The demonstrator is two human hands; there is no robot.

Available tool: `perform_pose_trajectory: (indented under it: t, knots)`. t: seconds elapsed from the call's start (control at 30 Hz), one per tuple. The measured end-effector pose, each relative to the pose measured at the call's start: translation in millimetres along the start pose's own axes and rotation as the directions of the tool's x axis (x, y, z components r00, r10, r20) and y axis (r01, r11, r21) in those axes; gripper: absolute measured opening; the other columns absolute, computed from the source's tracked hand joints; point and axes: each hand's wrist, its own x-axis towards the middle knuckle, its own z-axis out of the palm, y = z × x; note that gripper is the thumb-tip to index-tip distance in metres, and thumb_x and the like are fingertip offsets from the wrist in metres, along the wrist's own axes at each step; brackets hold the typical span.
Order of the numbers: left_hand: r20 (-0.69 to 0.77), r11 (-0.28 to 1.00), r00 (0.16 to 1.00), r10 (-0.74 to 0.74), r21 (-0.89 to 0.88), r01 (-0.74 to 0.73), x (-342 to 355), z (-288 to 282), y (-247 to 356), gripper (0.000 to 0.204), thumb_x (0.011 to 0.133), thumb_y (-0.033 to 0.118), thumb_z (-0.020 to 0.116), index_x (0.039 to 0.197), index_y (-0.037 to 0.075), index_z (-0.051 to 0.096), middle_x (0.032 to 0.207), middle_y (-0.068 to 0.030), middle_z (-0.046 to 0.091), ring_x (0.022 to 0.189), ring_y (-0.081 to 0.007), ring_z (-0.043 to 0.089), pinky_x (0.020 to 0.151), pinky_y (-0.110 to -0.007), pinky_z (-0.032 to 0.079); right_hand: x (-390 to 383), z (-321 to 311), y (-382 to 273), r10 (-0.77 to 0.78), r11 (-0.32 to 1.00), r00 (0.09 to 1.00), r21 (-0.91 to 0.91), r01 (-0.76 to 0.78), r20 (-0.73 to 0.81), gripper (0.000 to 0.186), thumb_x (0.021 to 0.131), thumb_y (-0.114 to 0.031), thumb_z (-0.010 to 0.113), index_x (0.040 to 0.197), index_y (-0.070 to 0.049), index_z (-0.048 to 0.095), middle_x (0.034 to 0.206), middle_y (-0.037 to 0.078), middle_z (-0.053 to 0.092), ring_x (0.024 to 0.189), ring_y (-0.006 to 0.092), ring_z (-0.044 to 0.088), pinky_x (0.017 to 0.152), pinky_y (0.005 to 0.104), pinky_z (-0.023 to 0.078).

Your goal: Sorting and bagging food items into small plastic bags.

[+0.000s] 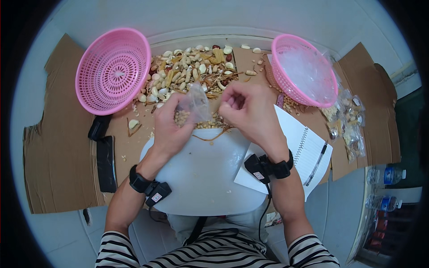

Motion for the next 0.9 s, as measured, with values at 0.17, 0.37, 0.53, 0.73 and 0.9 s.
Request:
perform_pose_trajectory:
  t: [0.17,0.37,0.53,0.73,0.9]
  knots:
    - [0.040,0.994,0.995,0.095,0.045,-0.097,0,3,-4,0.029,0.087,0.009,0.083,0.110,-0.001,0.067,0.091,-0.0129,0.071,0.083,-0.0272,0.069,0.078,-0.037,0.055,-2,5,-5,-0.057,0.933,0.997,0.353,0.075,-0.060,0.009,0.084,-0.002,0.077,0.092,0.001,0.075,0.080,0.000,0.069,0.073,0.0077,0.062,0.067,0.0232,0.048]
    - [0.076,0.987,0.989,0.125,0.096,-0.132,-1,-1,-3,0.028,0.088,0.010,0.083,0.109,0.000,0.067,0.091,-0.0108,0.071,0.081,-0.0240,0.068,0.075,-0.036,0.054,-2,8,-4,-0.219,0.947,0.975,0.235,0.219,-0.025,0.011,0.084,-0.003,0.077,0.095,0.000,0.077,0.086,0.003,0.070,0.076,0.0101,0.064,0.067,0.0262,0.050]
    - [0.062,0.985,0.987,0.146,0.079,-0.151,0,1,-6,0.028,0.089,0.011,0.084,0.109,0.001,0.067,0.088,-0.0078,0.072,0.077,-0.0174,0.066,0.073,-0.032,0.052,0,8,-1,-0.312,0.931,0.950,0.189,0.312,-0.032,0.011,0.085,-0.002,0.078,0.096,-0.002,0.078,0.086,0.006,0.071,0.074,0.0138,0.065,0.066,0.0288,0.051]
    - [0.074,0.992,0.992,0.103,0.062,-0.107,0,0,0,0.028,0.088,0.009,0.083,0.107,-0.001,0.066,0.090,-0.0137,0.070,0.081,-0.0293,0.068,0.075,-0.039,0.054,0,9,-1,-0.299,0.942,0.953,0.141,0.304,-0.053,0.011,0.087,-0.001,0.077,0.098,-0.002,0.078,0.087,0.006,0.071,0.074,0.0145,0.064,0.065,0.0294,0.050]
    - [0.061,0.996,0.994,0.088,0.012,-0.089,1,3,-2,0.027,0.090,0.010,0.083,0.108,-0.002,0.066,0.093,-0.0148,0.072,0.085,-0.0288,0.072,0.080,-0.038,0.057,0,11,0,-0.260,0.944,0.963,0.189,0.269,-0.070,0.011,0.091,-0.002,0.077,0.101,-0.001,0.077,0.089,0.004,0.071,0.075,0.0110,0.061,0.066,0.0274,0.048]
